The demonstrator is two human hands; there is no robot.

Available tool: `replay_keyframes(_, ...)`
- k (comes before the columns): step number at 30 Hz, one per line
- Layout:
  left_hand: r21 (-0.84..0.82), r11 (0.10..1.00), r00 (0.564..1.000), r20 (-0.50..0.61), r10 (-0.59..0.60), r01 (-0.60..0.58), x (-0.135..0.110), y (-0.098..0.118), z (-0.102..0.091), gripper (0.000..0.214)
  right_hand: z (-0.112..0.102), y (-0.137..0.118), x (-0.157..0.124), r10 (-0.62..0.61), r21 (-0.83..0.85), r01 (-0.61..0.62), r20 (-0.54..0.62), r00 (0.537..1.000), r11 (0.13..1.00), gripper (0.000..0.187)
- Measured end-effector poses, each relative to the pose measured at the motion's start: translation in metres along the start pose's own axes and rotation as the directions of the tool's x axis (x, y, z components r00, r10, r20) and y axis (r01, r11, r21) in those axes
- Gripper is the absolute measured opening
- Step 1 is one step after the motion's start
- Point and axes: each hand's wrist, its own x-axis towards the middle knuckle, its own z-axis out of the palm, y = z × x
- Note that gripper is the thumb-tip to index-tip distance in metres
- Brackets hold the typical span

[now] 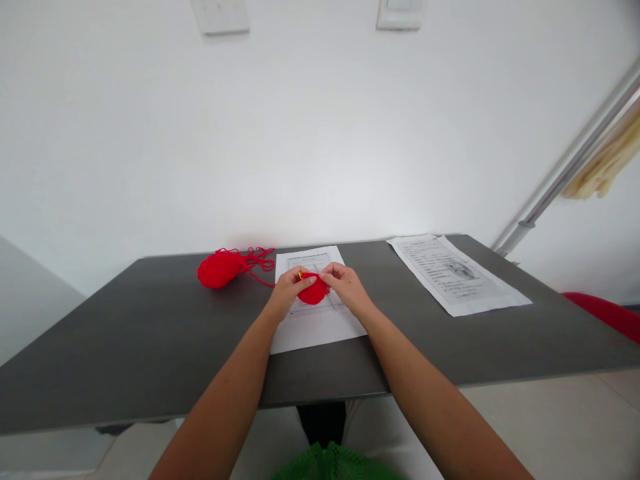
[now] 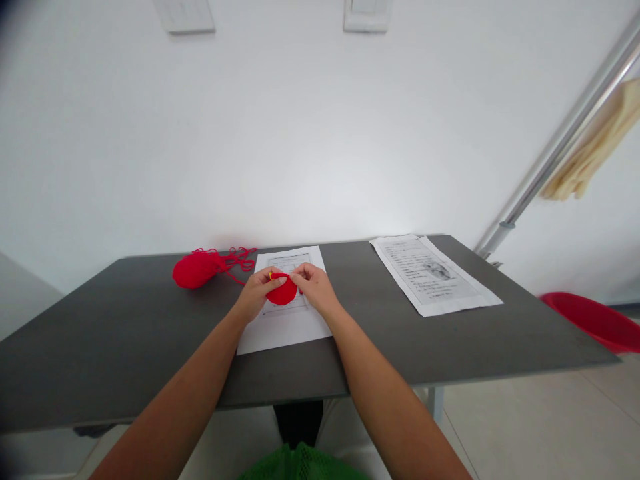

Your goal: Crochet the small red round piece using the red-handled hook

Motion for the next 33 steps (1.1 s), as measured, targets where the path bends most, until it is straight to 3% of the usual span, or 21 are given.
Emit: replay_keyframes(33,0.112,0.993,1.000,-0.003,0.029,-0.028,0.0009,-0.0006,-0.0007,0.025,0.0012,-0.0023,-0.0020,-0.022,-0.032,0.022,0.012,1.000,0.999,0.014)
